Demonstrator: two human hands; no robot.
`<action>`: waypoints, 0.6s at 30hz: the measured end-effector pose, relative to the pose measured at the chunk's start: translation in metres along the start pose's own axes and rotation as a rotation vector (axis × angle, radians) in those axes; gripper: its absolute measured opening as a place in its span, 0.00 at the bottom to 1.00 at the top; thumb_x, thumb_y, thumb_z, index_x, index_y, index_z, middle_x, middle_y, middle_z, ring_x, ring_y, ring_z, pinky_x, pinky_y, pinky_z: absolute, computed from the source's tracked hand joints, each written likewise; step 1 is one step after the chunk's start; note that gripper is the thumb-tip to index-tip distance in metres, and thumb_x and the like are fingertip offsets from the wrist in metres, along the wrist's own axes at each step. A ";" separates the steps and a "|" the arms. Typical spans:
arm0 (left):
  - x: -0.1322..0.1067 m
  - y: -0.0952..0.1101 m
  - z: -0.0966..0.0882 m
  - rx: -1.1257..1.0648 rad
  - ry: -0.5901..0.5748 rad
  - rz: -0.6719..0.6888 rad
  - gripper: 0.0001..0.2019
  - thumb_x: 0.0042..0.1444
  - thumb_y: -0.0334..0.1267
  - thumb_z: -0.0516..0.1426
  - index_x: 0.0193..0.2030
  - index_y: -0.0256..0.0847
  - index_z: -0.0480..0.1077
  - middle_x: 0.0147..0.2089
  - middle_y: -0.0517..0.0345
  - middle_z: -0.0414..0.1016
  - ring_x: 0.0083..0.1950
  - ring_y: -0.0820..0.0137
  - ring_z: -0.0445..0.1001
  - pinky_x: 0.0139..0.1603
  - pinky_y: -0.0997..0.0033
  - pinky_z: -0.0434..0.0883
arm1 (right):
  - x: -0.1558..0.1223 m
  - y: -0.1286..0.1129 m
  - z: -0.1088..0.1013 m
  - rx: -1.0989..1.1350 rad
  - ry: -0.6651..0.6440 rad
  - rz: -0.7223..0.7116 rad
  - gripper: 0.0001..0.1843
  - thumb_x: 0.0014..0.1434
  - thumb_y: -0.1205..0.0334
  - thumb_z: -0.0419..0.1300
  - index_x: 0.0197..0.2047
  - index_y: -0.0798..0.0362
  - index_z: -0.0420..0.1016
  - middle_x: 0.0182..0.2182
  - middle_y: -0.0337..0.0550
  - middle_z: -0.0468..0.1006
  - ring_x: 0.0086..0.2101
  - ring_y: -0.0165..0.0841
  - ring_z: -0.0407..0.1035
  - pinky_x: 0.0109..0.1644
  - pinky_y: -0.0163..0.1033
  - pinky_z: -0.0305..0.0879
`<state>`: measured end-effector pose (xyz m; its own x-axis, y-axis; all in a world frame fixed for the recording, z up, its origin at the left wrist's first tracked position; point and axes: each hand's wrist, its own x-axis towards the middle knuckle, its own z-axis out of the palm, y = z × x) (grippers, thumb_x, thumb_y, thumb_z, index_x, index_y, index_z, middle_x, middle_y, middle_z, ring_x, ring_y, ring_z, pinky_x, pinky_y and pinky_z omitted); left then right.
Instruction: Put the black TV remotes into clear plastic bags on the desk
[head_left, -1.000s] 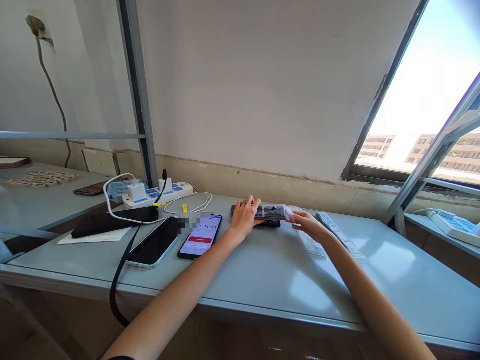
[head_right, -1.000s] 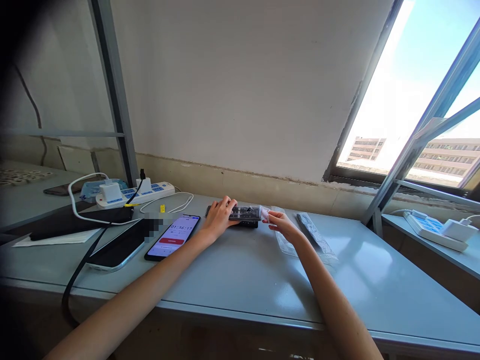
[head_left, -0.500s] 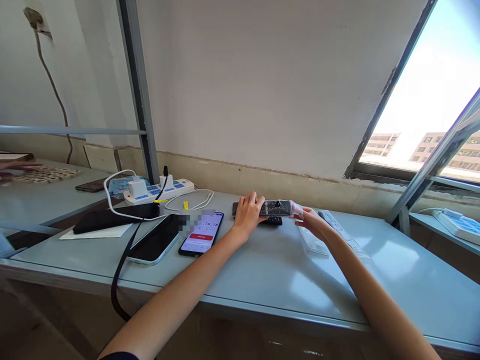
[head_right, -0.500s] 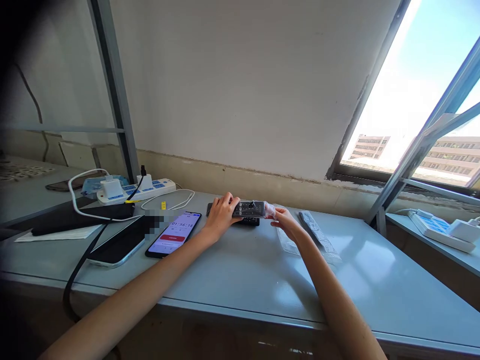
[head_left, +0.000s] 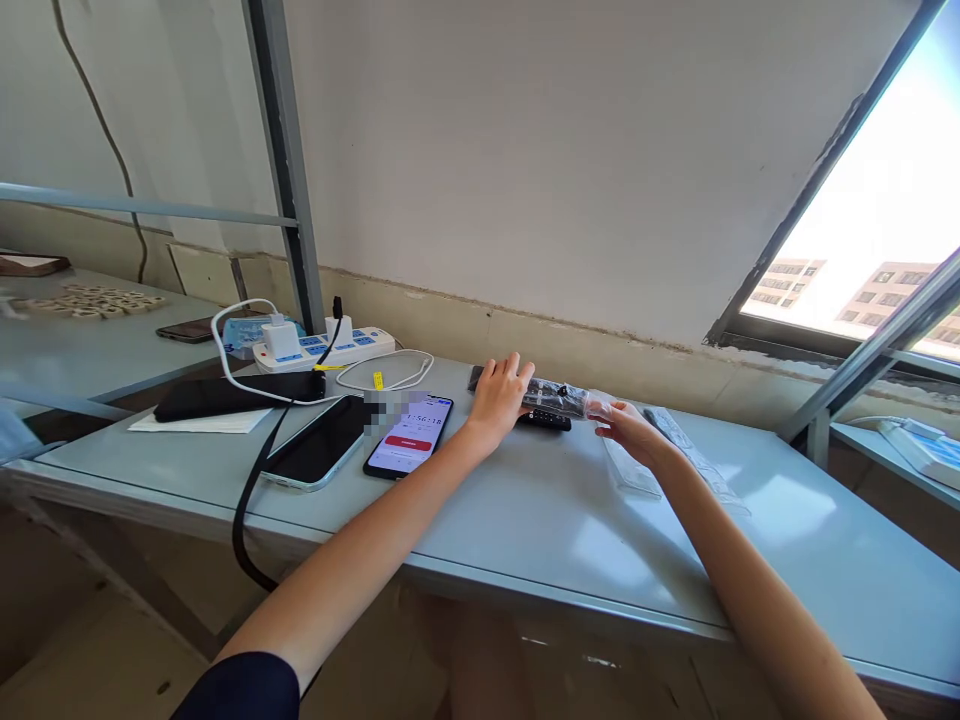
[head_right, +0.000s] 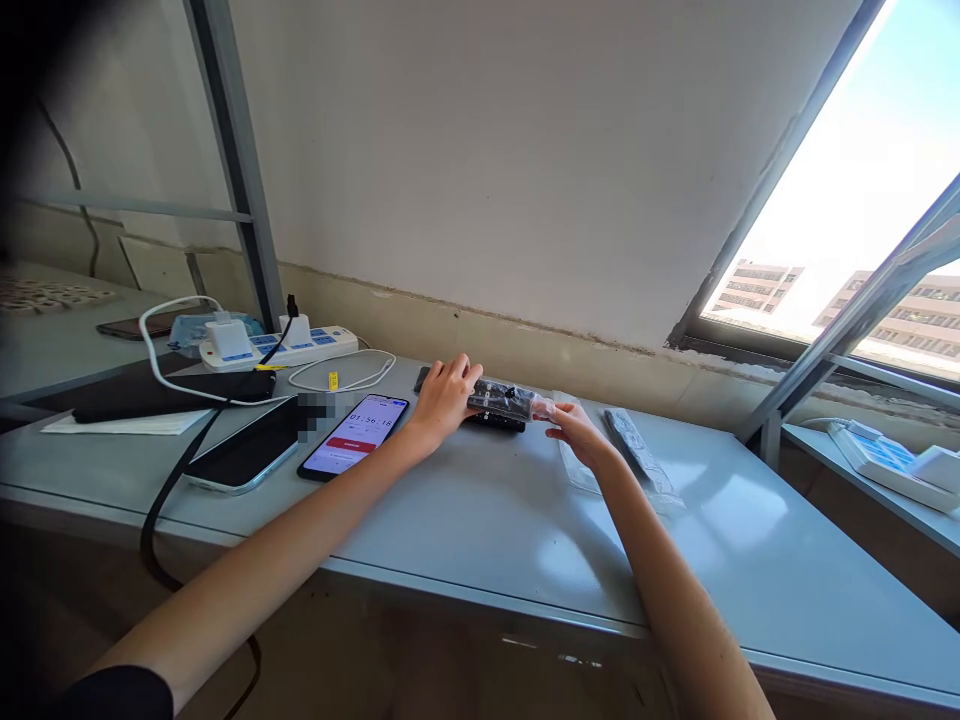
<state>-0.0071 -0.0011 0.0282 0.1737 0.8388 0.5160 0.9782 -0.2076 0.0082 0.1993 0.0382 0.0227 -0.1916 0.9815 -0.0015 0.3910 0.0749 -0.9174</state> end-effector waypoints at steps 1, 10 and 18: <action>0.000 0.000 0.000 0.002 -0.003 0.000 0.17 0.54 0.35 0.61 0.50 0.43 0.64 0.51 0.50 0.68 0.49 0.61 0.70 0.48 0.65 0.59 | 0.000 0.000 0.000 -0.007 0.002 0.002 0.21 0.42 0.42 0.63 0.32 0.50 0.76 0.45 0.49 0.78 0.50 0.41 0.68 0.39 0.37 0.66; -0.004 0.004 0.009 -0.016 -0.046 0.008 0.18 0.55 0.44 0.61 0.49 0.41 0.65 0.49 0.49 0.70 0.48 0.60 0.71 0.47 0.66 0.60 | 0.000 0.004 -0.002 -0.079 0.044 0.039 0.18 0.43 0.43 0.64 0.26 0.49 0.75 0.38 0.50 0.80 0.46 0.43 0.70 0.37 0.39 0.66; -0.010 0.008 0.014 -0.035 -0.001 0.064 0.17 0.56 0.45 0.60 0.51 0.43 0.66 0.47 0.51 0.73 0.47 0.61 0.72 0.45 0.67 0.62 | -0.004 -0.003 0.000 -0.028 0.026 0.016 0.19 0.44 0.42 0.64 0.27 0.50 0.77 0.37 0.50 0.79 0.43 0.42 0.72 0.32 0.37 0.65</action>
<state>0.0012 -0.0038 0.0114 0.2361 0.8234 0.5160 0.9604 -0.2786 0.0052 0.1987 0.0336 0.0254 -0.1616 0.9868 -0.0057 0.4186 0.0633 -0.9060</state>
